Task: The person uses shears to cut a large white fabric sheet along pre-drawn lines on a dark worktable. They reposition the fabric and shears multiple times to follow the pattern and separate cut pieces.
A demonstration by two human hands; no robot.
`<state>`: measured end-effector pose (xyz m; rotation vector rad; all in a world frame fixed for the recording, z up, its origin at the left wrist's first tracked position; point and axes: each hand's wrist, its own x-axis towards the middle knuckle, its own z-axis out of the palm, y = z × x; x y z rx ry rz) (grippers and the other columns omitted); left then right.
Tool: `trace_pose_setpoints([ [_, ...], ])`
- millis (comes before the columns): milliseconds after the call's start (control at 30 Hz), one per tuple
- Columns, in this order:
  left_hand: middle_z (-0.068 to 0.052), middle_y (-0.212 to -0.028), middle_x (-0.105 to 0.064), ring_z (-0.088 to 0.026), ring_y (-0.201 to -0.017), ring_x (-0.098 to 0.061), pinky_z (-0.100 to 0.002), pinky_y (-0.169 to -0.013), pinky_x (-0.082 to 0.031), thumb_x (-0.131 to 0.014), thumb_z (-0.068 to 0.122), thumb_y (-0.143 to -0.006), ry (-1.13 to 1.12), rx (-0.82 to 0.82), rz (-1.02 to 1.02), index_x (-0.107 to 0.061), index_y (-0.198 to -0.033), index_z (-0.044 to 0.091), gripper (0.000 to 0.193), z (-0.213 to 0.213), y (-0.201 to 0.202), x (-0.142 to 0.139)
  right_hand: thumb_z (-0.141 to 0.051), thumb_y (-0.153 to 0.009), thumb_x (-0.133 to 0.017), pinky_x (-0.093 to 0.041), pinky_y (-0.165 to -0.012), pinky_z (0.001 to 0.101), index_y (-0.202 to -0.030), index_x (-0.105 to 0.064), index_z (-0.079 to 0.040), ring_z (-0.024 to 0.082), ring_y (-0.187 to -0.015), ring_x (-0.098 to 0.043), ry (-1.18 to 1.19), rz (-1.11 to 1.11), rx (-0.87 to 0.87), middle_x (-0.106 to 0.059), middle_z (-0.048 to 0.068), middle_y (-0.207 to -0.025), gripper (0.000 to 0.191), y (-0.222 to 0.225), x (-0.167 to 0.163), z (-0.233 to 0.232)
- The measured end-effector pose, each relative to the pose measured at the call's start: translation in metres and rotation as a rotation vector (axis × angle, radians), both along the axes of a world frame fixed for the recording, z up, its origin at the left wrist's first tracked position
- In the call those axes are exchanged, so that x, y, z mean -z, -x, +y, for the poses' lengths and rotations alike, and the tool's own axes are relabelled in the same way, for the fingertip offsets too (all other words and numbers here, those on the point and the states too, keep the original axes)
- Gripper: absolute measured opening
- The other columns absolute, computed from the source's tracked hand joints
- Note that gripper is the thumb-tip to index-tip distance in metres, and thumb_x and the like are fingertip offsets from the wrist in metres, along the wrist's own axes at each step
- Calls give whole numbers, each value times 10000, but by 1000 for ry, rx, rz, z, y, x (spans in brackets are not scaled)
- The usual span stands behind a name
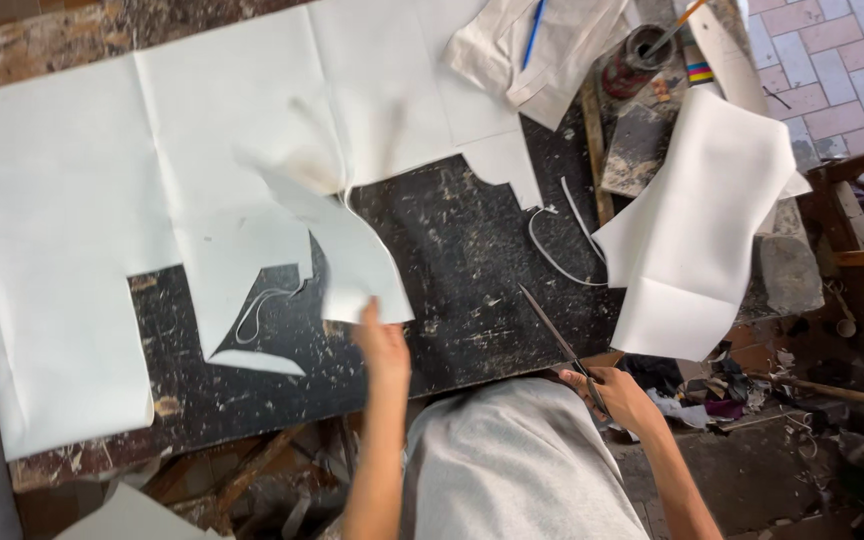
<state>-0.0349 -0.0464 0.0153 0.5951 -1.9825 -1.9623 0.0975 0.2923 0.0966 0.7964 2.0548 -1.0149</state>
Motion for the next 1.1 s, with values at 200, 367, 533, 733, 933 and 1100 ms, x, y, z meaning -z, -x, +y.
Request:
trace_pose_setpoints([
  [200,-141,-1282,-584,-259,-1178,-586,-431,-1014,-491,-611,87,-921,-703,-171,-82,-431,-1419,-30,542,66,-36,23,-701,-728,-697,-435,-452,301,-684,-684,-47,139,-454,-542,6,-27,-7,-545,22,-541,656,-10,7,-31],
  [367,-100,-1371,-505,-212,-1272,-510,-390,-1113,-412,-612,116,-951,-664,-132,-125,-359,-1473,25,587,62,-58,15,-679,-743,-708,-477,-458,295,-697,-675,-30,154,-466,-587,-17,-29,-11,-574,44,-549,651,-26,18,-48],
  [533,-105,-1403,-494,-214,-1320,-504,-391,-1169,-401,-641,133,-947,-674,-123,-180,-352,-1478,20,615,61,-69,16,-692,-746,-674,-482,-449,297,-705,-693,-33,154,-461,-589,6,-11,20,-585,46,-547,660,-38,25,-60],
  [733,-85,-1349,-543,-177,-1221,-557,-347,-1024,-481,-690,190,-908,-690,-99,-380,-452,-1410,63,570,53,-68,16,-688,-775,-677,-465,-464,297,-725,-707,-17,158,-479,-589,-58,3,22,-579,60,-564,673,-37,18,-72],
  [933,-136,-1037,-700,-180,-866,-677,-283,-701,-596,-742,212,-923,-575,46,-469,-664,-1169,-81,390,32,-81,30,-690,-764,-674,-478,-483,296,-745,-707,-28,160,-504,-592,-38,27,41,-578,49,-580,663,-39,13,-74],
  [1100,-154,-990,-762,-194,-858,-777,-258,-650,-605,-706,231,-916,-498,223,-396,-654,-1129,-81,382,9,-101,31,-674,-777,-700,-485,-514,297,-742,-674,-17,149,-546,-577,2,11,54,-574,41,-603,658,-51,13,-69],
])
